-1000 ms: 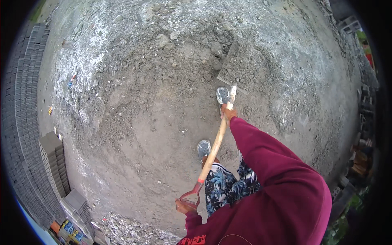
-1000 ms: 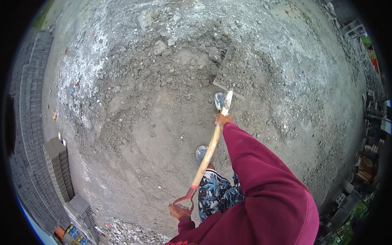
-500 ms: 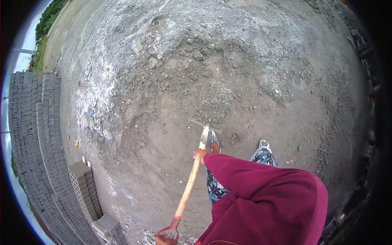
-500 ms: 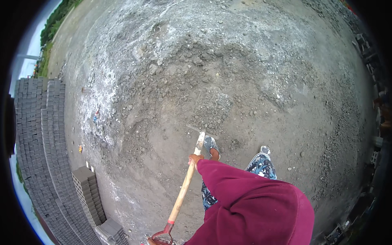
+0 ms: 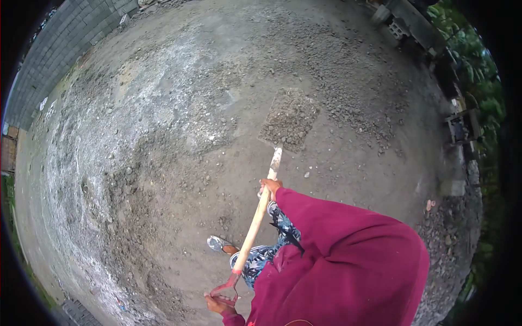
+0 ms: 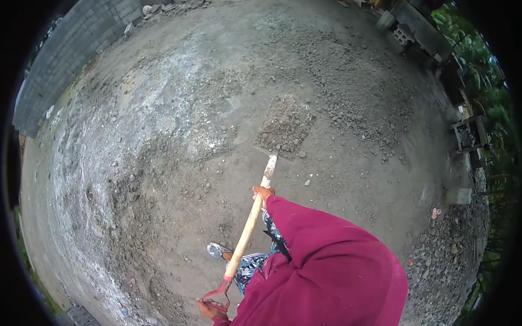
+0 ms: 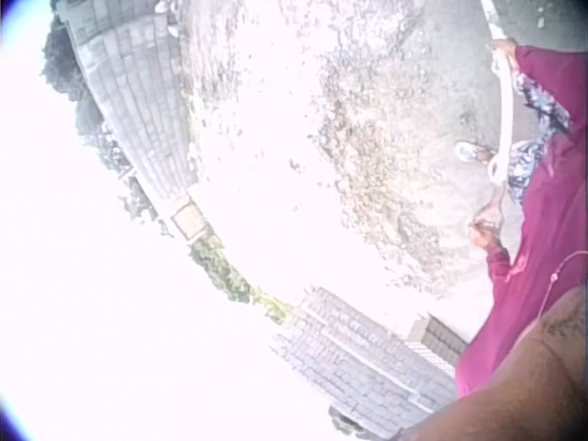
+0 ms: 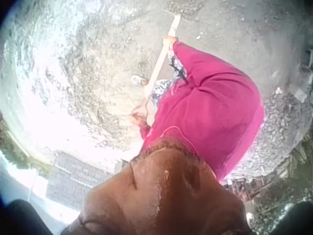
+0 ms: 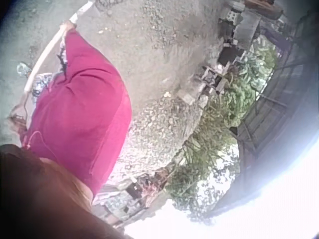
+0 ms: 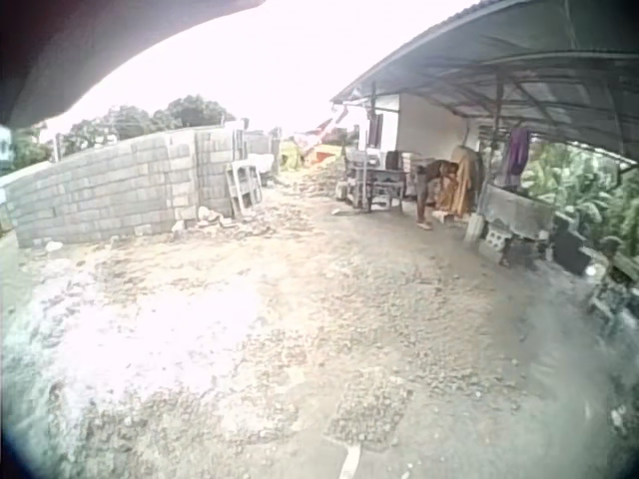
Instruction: The person uses a shovel to move and pile dirt on the ground.
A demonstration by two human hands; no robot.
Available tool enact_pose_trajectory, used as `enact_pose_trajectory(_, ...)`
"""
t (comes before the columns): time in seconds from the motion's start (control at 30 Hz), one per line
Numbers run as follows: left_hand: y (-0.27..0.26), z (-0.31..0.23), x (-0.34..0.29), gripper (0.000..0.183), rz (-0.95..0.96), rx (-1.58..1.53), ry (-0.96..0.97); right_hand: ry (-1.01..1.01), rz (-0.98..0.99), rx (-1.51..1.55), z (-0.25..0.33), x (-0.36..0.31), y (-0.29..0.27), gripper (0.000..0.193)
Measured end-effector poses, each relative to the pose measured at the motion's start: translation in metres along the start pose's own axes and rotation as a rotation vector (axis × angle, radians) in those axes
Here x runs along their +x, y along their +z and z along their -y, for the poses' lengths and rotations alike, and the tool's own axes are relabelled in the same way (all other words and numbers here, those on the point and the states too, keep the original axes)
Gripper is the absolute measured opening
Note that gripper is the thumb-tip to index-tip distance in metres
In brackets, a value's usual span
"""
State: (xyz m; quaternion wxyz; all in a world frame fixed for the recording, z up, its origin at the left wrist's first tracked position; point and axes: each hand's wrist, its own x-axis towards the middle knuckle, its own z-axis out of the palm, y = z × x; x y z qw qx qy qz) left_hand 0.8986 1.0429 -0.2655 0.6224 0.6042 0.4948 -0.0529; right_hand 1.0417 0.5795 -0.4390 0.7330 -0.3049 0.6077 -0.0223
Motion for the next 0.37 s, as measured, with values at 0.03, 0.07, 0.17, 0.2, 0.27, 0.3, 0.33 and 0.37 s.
enact_pose_trajectory(0.03,0.095,-0.018,-0.035,0.043,0.073,0.037,-0.004,-0.141,-0.037,0.007,0.079,0.014,-0.028,0.025)
enact_pose_trajectory(0.07,0.175,-0.025,-0.056,0.047,0.208,0.089,0.126,-0.279,-0.108,-0.002,0.157,0.018,-0.062,0.026)
enact_pose_trajectory(0.17,0.349,-0.051,-0.2,0.037,1.057,0.068,-0.022,-0.397,-0.326,0.081,0.305,-0.033,-0.116,0.033)
enact_pose_trajectory(0.2,0.398,-0.05,-0.251,0.031,1.203,0.165,0.111,-0.464,-0.334,0.149,0.348,-0.033,-0.148,0.035)
enact_pose_trajectory(0.27,0.444,-0.078,-0.351,0.032,1.397,0.246,0.263,-0.407,-0.252,0.114,0.411,-0.055,-0.211,0.029)
enact_pose_trajectory(0.3,0.458,-0.086,-0.37,0.032,1.42,0.241,0.263,-0.381,-0.151,0.13,0.42,-0.06,-0.232,0.034)
enact_pose_trajectory(0.33,0.463,-0.094,-0.377,0.032,1.464,0.204,0.36,-0.347,-0.118,0.142,0.415,-0.061,-0.232,0.037)
enact_pose_trajectory(0.37,0.461,-0.097,-0.378,0.033,1.498,0.169,0.444,-0.301,-0.091,0.146,0.401,-0.062,-0.227,0.04)
